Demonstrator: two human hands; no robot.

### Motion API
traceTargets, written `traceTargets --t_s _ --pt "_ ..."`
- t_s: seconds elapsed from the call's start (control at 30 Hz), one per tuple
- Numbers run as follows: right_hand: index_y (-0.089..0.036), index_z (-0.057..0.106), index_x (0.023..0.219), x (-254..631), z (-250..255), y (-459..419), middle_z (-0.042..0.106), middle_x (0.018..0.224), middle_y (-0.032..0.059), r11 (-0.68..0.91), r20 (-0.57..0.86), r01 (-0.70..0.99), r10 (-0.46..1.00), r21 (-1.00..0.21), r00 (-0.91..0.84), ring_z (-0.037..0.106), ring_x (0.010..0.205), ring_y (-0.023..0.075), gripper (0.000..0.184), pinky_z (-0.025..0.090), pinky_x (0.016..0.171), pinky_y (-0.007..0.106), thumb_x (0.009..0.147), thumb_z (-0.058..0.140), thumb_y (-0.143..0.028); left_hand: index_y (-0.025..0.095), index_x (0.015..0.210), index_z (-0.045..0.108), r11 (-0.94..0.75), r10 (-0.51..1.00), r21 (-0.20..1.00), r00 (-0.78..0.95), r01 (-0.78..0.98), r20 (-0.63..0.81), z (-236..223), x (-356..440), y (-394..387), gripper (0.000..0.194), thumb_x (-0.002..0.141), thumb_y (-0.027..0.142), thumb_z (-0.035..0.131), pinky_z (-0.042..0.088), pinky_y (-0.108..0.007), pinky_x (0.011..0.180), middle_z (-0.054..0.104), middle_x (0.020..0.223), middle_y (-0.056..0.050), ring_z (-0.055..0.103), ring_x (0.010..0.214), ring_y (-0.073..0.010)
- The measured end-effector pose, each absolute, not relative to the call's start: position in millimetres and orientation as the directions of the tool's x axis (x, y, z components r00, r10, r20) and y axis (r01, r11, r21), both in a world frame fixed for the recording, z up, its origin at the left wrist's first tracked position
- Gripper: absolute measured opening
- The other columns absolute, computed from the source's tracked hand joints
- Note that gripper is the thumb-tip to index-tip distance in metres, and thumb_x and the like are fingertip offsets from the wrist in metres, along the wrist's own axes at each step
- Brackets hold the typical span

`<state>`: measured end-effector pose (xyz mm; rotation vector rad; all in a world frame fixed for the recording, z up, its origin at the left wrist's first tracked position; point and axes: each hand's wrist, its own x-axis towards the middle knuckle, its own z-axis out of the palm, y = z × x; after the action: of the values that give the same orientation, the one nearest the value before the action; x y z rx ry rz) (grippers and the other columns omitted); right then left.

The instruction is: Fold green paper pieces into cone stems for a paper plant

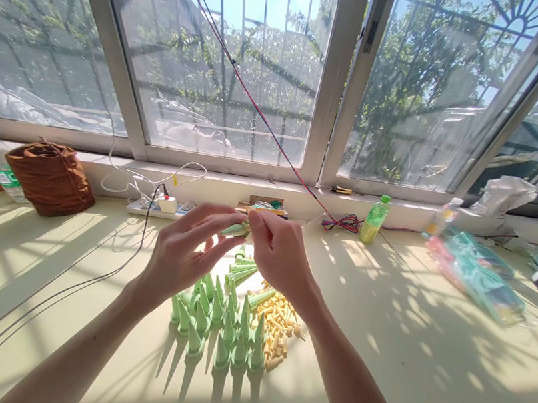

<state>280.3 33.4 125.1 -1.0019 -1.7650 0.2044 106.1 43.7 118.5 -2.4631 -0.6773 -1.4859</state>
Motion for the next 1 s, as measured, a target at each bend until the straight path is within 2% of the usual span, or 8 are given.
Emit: traceTargets --t_s 0.13,0.2,0.3,0.4,0.5,0.6,0.83,1.0 --pt "-0.019 0.045 0.062 285.9 126.1 36.1 0.039 0.052 -0.0053 0.643 0.727 0.505 0.686 -0.576 -0.044 0.036 0.049 0.0093 0.046 0.028 0.053 0.025 0.1 0.042 -0.045 0.02 0.112 0.065 -0.796 0.562 0.417 0.28 0.438 0.778 126.9 106.5 40.9 0.027 0.089 0.033 0.066 0.053 -0.02 0.051 0.067 0.111 -0.007 0.063 0.062 -0.0083" --pt "-0.019 0.043 0.062 289.1 127.5 37.2 0.039 0.052 -0.0052 0.643 0.734 0.507 0.678 -0.573 -0.03 0.038 0.049 0.0093 0.046 0.029 0.053 0.025 0.1 0.043 -0.044 0.016 0.098 0.067 -0.691 0.712 0.587 0.253 0.421 0.655 130.6 104.7 41.4 0.026 0.089 0.04 0.065 0.051 -0.02 0.048 0.07 0.096 -0.007 0.062 0.059 -0.0098" --pt "-0.02 0.04 0.061 291.7 129.3 36.7 0.036 0.053 -0.0052 0.655 0.754 0.547 0.654 -0.522 -0.064 0.035 0.05 0.0096 0.044 0.028 0.053 0.025 0.1 0.043 -0.041 0.013 0.08 0.066 -0.515 0.842 0.797 0.362 0.316 0.401 133.6 100.5 43.5 0.044 0.092 0.054 0.054 0.045 -0.02 0.041 0.068 0.076 -0.007 0.06 0.053 -0.0114" --pt "-0.02 0.038 0.061 291.1 129.3 34.8 0.034 0.055 -0.0053 0.694 0.767 0.555 0.625 -0.459 -0.147 0.032 0.052 0.0096 0.042 0.028 0.054 0.025 0.1 0.044 -0.036 0.01 0.083 0.068 -0.324 0.818 0.93 0.547 0.175 0.182 134.1 97.3 43.9 0.059 0.093 0.063 0.043 0.042 -0.02 0.04 0.069 0.082 -0.012 0.061 0.054 -0.0124" --pt "-0.02 0.037 0.062 288.4 127.7 33.4 0.033 0.055 -0.0059 0.732 0.76 0.523 0.611 -0.436 -0.223 0.03 0.052 0.0091 0.041 0.028 0.053 0.024 0.1 0.043 -0.033 0.01 0.082 0.067 -0.227 0.751 0.963 0.656 0.147 0.077 133.8 95.7 43.2 0.059 0.091 0.064 0.046 0.04 -0.019 0.042 0.064 0.067 -0.008 0.06 0.055 -0.0128" --pt "-0.02 0.035 0.063 285.7 126.2 32.8 0.032 0.054 -0.0063 0.744 0.759 0.51 0.605 -0.433 -0.239 0.028 0.051 0.0087 0.041 0.026 0.052 0.024 0.101 0.042 -0.033 0.011 0.079 0.066 -0.19 0.725 0.975 0.686 0.113 0.062 133.4 94.6 43.7 0.055 0.091 0.062 0.05 0.038 -0.019 0.043 0.057 0.058 -0.004 0.055 0.053 -0.0112" --pt "-0.02 0.035 0.063 283.0 124.5 33.0 0.033 0.054 -0.0061 0.744 0.752 0.498 0.613 -0.447 -0.242 0.03 0.05 0.0086 0.042 0.027 0.052 0.024 0.102 0.039 -0.035 0.012 0.078 0.064 -0.235 0.755 0.966 0.645 0.105 0.113 133.1 93.5 44.9 0.045 0.085 0.056 0.064 0.038 -0.021 0.043 0.059 0.06 -0.003 0.052 0.05 -0.0103" --pt "-0.02 0.035 0.063 282.5 123.2 34.6 0.031 0.055 -0.0059 0.715 0.732 0.518 0.643 -0.47 -0.224 0.029 0.051 0.0092 0.043 0.026 0.052 0.025 0.102 0.037 -0.038 0.014 0.081 0.066 -0.38 0.805 0.914 0.536 0.14 0.253 132.5 96.4 42.4 0.03 0.081 0.043 0.072 0.043 -0.022 0.045 0.059 0.063 0.0 0.053 0.052 -0.0103"
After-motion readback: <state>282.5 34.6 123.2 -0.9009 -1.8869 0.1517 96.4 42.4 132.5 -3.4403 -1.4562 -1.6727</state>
